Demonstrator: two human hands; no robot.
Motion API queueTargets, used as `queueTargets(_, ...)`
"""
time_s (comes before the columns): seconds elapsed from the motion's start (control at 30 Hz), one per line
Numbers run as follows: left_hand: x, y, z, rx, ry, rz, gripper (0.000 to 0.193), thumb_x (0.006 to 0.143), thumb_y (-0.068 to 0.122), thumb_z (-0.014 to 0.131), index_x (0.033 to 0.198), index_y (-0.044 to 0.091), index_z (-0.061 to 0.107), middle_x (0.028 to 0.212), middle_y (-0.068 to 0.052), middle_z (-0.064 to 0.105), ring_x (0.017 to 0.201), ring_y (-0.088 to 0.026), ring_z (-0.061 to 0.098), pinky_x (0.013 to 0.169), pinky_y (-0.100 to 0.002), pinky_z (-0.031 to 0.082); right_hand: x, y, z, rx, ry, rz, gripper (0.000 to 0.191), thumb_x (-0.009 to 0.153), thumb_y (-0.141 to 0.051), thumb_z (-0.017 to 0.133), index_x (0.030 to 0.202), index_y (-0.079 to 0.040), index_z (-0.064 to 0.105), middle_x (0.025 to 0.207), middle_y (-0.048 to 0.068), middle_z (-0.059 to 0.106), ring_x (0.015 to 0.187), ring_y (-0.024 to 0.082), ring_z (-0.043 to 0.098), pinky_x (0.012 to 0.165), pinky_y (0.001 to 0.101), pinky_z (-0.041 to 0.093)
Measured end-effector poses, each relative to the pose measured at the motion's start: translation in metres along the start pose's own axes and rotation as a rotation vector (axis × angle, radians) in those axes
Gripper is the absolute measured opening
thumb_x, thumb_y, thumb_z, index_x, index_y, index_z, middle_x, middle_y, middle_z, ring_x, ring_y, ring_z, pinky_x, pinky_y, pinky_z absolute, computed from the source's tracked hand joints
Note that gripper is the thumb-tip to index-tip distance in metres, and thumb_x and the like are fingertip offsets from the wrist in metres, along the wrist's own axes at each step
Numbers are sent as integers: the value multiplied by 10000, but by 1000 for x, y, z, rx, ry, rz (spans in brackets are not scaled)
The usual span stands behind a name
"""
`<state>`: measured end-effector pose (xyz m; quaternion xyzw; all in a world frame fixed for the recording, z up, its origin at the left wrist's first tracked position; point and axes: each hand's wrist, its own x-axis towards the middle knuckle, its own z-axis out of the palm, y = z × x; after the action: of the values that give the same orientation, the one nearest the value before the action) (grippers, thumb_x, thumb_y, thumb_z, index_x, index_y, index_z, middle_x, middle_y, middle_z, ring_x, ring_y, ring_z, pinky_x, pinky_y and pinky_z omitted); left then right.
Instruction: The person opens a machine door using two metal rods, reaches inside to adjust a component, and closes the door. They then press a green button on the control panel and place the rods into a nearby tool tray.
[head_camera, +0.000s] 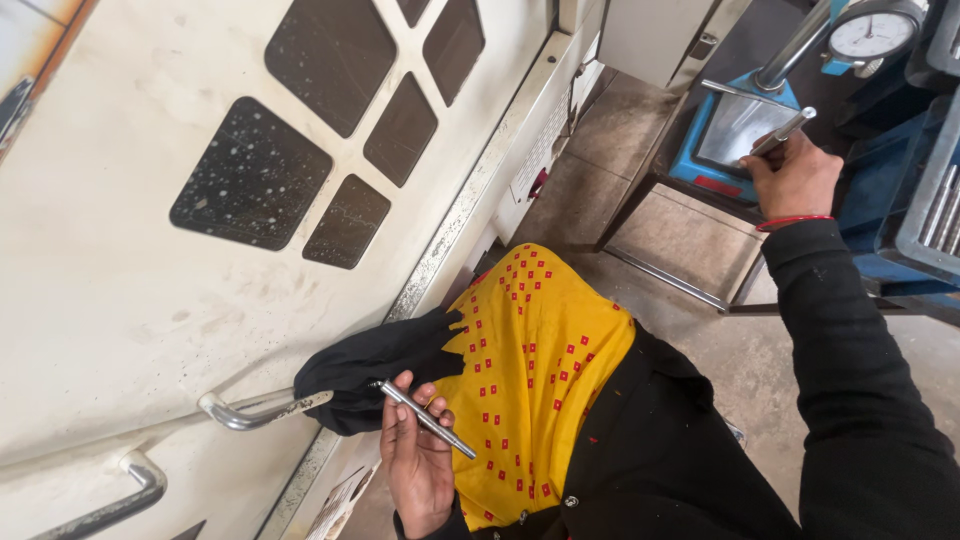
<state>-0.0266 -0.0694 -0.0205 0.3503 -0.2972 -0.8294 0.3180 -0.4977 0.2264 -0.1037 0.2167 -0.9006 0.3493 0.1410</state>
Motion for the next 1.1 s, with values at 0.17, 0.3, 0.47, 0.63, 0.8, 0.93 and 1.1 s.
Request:
queueTargets(0.17, -2, -2, -1, -3, 3, -9, 419, 1051, 199, 496, 1423, 7, 495, 1124, -153, 616, 921, -183, 601, 759, -318, 528, 9, 9, 7, 53, 15, 41, 173, 901, -5, 848, 993, 29, 706, 885, 134, 752, 814, 195, 746, 795, 296, 592)
queueTargets(0.3, -4, -3, -5, -35, -20, 11, 403, 1065, 183, 507, 1424, 1, 502, 1120, -143, 605, 931, -177, 598, 767, -310, 528, 17, 17, 12, 26, 34, 23, 176, 888, 3, 858, 971, 30, 705, 889, 144, 746, 797, 211, 735, 786, 311, 583)
queueTargets(0.47, -6, -5, -8, -43, -15, 28, 404, 1061, 181, 515, 1422, -1, 503, 1128, -146, 611, 929, -181, 601, 763, -304, 527, 25, 23, 17, 60, 61, 27, 168, 881, 25, 840, 963, 31, 693, 886, 132, 753, 825, 192, 749, 805, 296, 591)
queueTargets(0.63, -6, -6, -7, -25, 11, 22, 412, 1055, 185, 514, 1423, 1, 504, 1132, -147, 623, 937, -177, 613, 766, -309, 535, 30, 26, 21, 74, 76, 39, 152, 884, 36, 834, 954, 31, 699, 923, 135, 754, 813, 190, 748, 795, 296, 587)
queueTargets(0.8, -6, -8, -5, -17, 19, 17, 412, 1054, 189, 511, 1420, -1, 509, 1127, -152, 623, 938, -178, 617, 763, -313, 538, 33, 28, 22, 48, 72, 57, 152, 893, 29, 839, 933, 33, 693, 905, 136, 744, 790, 186, 739, 769, 298, 585)
queueTargets(0.93, -6, -8, -6, -40, -1, 18, 407, 1063, 186, 507, 1420, -9, 504, 1125, -150, 620, 938, -176, 612, 762, -308, 535, 32, 28, 22, 43, 74, 53, 145, 894, 29, 838, 938, 29, 700, 870, 132, 744, 786, 188, 737, 766, 298, 585)
queueTargets(1.1, -6, -9, -6, -55, -22, 15, 402, 1068, 178, 497, 1423, -10, 499, 1129, -153, 622, 932, -176, 610, 763, -309, 537, 31, 30, 24, 22, 90, 37, 165, 877, 17, 850, 928, 27, 693, 879, 131, 742, 791, 191, 740, 776, 299, 583)
